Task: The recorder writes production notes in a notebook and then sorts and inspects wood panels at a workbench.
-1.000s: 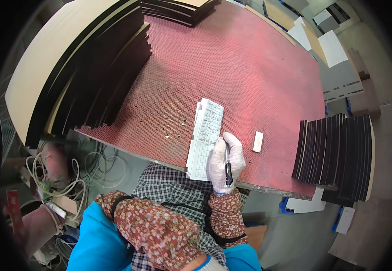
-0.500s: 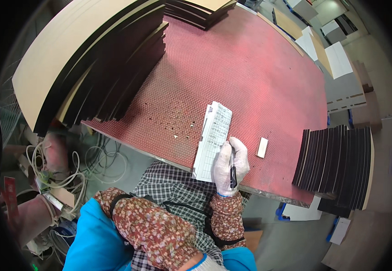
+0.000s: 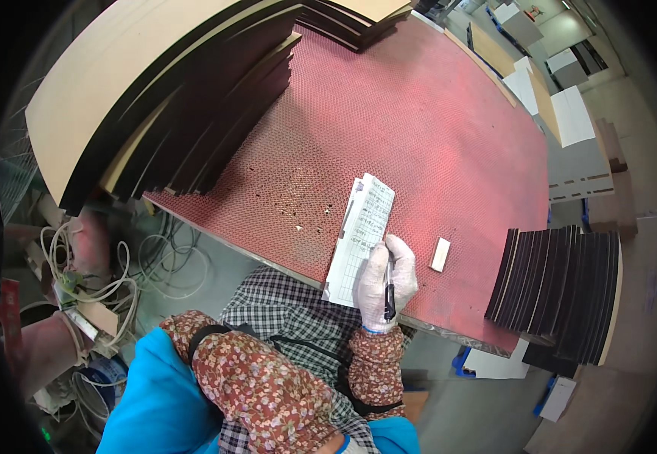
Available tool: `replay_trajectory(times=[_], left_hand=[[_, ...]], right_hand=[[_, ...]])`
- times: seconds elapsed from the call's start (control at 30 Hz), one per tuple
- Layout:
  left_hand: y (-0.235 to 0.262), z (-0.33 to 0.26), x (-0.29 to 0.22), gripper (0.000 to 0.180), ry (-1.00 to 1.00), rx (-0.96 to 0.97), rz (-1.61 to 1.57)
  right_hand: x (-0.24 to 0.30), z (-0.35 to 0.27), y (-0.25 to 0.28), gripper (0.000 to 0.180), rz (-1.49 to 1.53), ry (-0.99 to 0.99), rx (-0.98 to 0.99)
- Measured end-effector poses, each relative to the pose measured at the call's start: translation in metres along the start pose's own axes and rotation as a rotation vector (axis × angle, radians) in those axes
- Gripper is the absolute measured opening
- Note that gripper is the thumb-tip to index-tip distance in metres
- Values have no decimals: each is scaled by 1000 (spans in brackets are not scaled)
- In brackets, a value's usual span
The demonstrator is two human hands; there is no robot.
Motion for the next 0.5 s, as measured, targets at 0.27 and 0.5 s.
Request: replay_trajectory(times=[0.27,0.5], left_hand=[[3,-6,-4,46,4,-19,7],[2,-6,-3,46,14,-22,10]], right_hand=[[2,0,-6,27,30,-18,30],[1,-1,-5,29,78,-18,26]])
Point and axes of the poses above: each hand's wrist, its own z-axis towards the middle knuckle, its own y-axis out of the back of the hand, x = y × z, the point moved 8 cm from there along z, towards the middle knuckle, and after that the axes turned 8 degrees about x, right-handed, at the moved point
